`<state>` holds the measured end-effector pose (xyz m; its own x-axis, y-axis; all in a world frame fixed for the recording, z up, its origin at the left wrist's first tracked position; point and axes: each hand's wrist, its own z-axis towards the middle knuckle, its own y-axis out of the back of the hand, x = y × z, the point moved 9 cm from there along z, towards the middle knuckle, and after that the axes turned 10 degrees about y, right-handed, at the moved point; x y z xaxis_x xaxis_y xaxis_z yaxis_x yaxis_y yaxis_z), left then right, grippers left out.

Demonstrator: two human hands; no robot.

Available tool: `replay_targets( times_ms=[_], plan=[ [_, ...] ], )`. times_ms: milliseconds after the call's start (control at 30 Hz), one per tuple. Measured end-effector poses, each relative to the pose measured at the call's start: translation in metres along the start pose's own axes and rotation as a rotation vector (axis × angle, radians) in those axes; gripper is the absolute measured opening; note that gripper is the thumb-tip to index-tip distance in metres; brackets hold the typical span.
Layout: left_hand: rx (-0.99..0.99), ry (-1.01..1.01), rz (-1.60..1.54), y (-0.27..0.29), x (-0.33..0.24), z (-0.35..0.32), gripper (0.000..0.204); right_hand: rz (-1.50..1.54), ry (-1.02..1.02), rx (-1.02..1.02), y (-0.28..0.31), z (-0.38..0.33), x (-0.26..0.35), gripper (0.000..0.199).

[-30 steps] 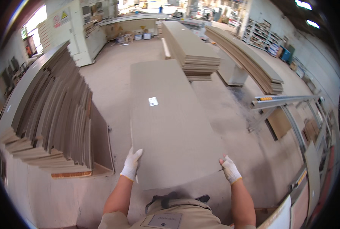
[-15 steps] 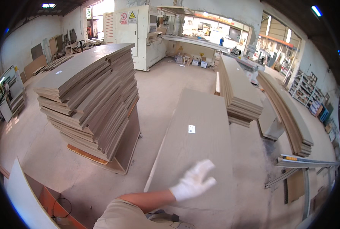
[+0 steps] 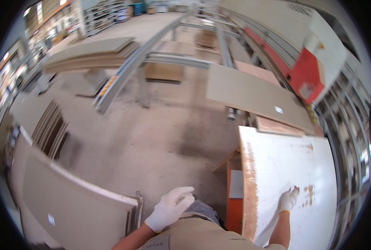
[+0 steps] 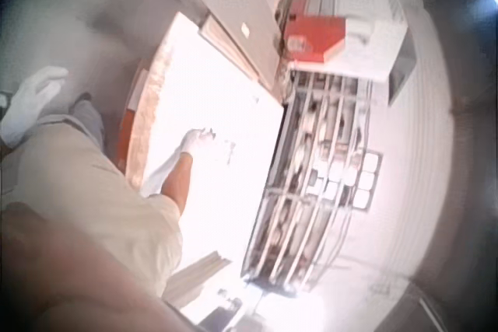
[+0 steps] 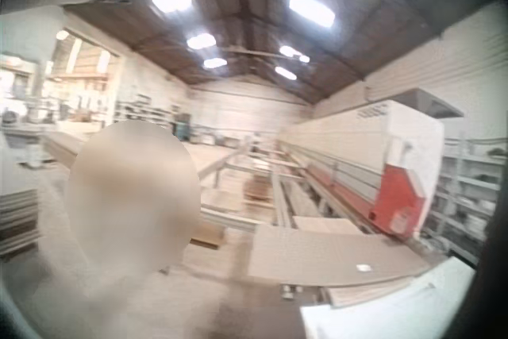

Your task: The person repeatedly picks up large flat boards from a conveyor and stacks them on a nearby pile. The person handles each board one at a time, aligning edges before placing it on the stack. The process continues throughout the clip.

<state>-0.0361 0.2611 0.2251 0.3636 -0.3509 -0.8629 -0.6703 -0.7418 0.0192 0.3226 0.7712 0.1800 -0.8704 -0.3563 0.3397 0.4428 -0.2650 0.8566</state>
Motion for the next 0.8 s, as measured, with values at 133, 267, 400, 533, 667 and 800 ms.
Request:
replay_targets(
  times_ms=[133,267,400,533,667,800],
  plan=[
    [0.318,-0.027,0.087,-0.103,-0.044,0.082,0.038,-0.182,-0.056,0.037,0.038,-0.020,-0.042,0.038],
    [0.598,-0.075,-0.014,-0.200,-0.057,0.164,0.039,-0.053,-0.008,0.083,0.007,-0.030,-0.049,0.038],
    [0.683,-0.047,-0.396,-0.260,-0.088,0.270,0.038,0.033,0.052,0.080,0.000,-0.016,-0.017,0.037],
    [0.379,0.050,-0.495,-0.290,-0.122,0.373,0.050,-0.105,0.144,0.091,-0.001,-0.004,0.012,0.034],
    [0.292,0.210,-0.747,-0.320,-0.131,0.454,0.073,-0.056,0.093,0.062,-0.014,-0.015,-0.025,0.042],
    [-0.051,-0.362,-0.189,-0.302,-0.155,0.473,0.078,-0.150,0.086,0.326,0.015,-0.012,0.035,0.047]
  ],
)
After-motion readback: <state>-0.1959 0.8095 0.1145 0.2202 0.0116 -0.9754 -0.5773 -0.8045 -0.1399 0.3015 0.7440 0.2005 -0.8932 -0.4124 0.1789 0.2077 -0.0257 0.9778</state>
